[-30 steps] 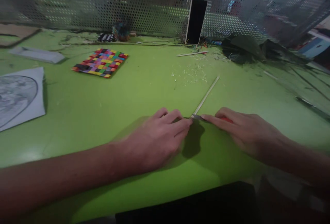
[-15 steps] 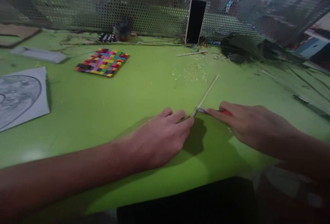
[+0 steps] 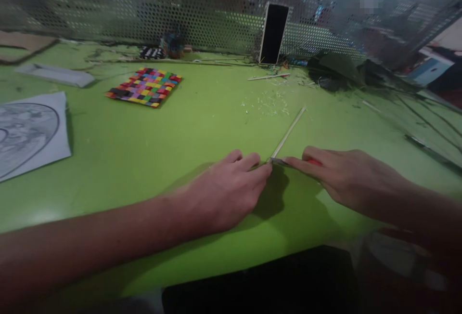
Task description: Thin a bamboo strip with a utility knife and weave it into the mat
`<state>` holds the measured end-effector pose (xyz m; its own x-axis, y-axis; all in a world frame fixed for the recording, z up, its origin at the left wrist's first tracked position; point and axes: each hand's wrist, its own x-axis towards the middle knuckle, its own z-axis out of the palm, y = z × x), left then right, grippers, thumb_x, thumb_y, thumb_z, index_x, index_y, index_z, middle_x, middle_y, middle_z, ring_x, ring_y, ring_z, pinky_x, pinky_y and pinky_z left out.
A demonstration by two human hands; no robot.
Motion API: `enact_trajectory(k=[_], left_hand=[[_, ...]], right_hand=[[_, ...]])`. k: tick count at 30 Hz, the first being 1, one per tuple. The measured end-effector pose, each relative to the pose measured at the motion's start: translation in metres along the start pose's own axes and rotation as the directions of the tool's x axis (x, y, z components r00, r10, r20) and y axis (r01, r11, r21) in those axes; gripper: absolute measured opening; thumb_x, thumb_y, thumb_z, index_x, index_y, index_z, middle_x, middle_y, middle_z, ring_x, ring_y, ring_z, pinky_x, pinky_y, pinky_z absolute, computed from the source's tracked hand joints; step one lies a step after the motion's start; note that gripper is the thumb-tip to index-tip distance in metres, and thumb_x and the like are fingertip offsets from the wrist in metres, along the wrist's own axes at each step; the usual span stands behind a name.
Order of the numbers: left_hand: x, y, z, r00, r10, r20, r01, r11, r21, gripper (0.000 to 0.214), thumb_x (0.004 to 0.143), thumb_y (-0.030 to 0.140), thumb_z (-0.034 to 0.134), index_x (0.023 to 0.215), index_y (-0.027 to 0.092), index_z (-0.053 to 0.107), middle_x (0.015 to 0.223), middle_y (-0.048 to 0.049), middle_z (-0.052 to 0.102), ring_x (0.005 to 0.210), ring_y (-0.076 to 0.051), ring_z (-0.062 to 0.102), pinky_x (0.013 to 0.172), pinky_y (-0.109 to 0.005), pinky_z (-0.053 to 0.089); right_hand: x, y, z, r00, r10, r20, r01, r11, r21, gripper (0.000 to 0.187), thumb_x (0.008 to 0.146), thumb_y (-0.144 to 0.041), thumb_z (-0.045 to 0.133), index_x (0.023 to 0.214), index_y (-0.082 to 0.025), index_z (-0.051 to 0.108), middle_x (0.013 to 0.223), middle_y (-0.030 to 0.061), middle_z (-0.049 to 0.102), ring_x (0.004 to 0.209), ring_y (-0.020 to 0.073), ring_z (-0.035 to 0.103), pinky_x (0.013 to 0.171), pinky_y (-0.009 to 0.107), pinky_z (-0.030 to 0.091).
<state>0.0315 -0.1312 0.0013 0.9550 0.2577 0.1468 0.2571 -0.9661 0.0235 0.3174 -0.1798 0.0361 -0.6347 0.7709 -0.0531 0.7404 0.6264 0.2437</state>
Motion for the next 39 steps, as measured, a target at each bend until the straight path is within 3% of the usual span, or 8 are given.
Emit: enact_trajectory(k=[10, 18, 28, 35, 39], left_hand=[[-0.001, 0.001, -0.003, 1.000, 0.003, -0.006, -0.003, 1.000, -0.012, 0.035, 0.106, 0.014, 0.039, 0.121, 0.004, 0.068, 0.135, -0.0179, 0.066, 0.110, -0.026, 0.058, 0.094, -0.043, 0.051], [-0.002, 0.000, -0.001, 0.999, -0.034, 0.010, 0.035, 0.997, -0.062, 0.035, 0.106, 0.016, 0.040, 0.124, 0.004, 0.067, 0.140, -0.0167, 0.065, 0.116, -0.026, 0.058, 0.099, -0.044, 0.051], [-0.002, 0.001, 0.002, 0.999, -0.043, -0.009, 0.043, 0.998, -0.038, 0.036, 0.106, 0.015, 0.040, 0.132, 0.004, 0.063, 0.140, -0.0162, 0.066, 0.116, -0.026, 0.059, 0.100, -0.043, 0.049], [-0.002, 0.000, 0.004, 0.998, -0.058, 0.024, 0.059, 0.997, -0.052, 0.039, 0.106, 0.016, 0.041, 0.137, 0.005, 0.060, 0.145, -0.0150, 0.063, 0.121, -0.026, 0.057, 0.101, -0.041, 0.049], [-0.003, -0.001, 0.006, 0.998, -0.055, 0.017, 0.056, 0.998, -0.041, 0.039, 0.105, 0.015, 0.041, 0.137, 0.006, 0.062, 0.146, -0.0139, 0.063, 0.120, -0.026, 0.058, 0.100, -0.041, 0.049]], right_hand=[[0.002, -0.001, -0.003, 0.997, -0.011, 0.080, 0.013, 1.000, -0.023, 0.078, 0.077, -0.001, 0.043, 0.150, -0.023, 0.054, 0.086, 0.0032, 0.061, 0.057, 0.0127, 0.042, 0.050, 0.026, 0.017], [0.001, -0.003, 0.003, 1.000, -0.012, 0.018, 0.014, 0.995, -0.098, 0.072, 0.083, 0.000, 0.039, 0.151, -0.019, 0.052, 0.087, 0.0042, 0.060, 0.056, 0.0129, 0.037, 0.052, 0.029, 0.015], [-0.001, -0.002, 0.010, 0.999, -0.026, -0.026, 0.022, 0.992, -0.127, 0.066, 0.087, 0.002, 0.040, 0.150, -0.016, 0.051, 0.092, 0.0061, 0.062, 0.062, 0.0141, 0.042, 0.053, 0.029, 0.018], [-0.005, 0.034, 0.027, 0.990, 0.140, -0.033, -0.143, 0.962, -0.232, 0.057, 0.095, -0.005, 0.039, 0.148, -0.016, 0.055, 0.095, 0.0068, 0.062, 0.059, 0.0126, 0.040, 0.051, 0.026, 0.022], [-0.004, 0.019, 0.025, 0.987, 0.129, -0.101, -0.144, 0.977, -0.158, 0.056, 0.095, -0.006, 0.039, 0.148, -0.015, 0.055, 0.097, 0.0071, 0.062, 0.060, 0.0125, 0.043, 0.054, 0.026, 0.027]])
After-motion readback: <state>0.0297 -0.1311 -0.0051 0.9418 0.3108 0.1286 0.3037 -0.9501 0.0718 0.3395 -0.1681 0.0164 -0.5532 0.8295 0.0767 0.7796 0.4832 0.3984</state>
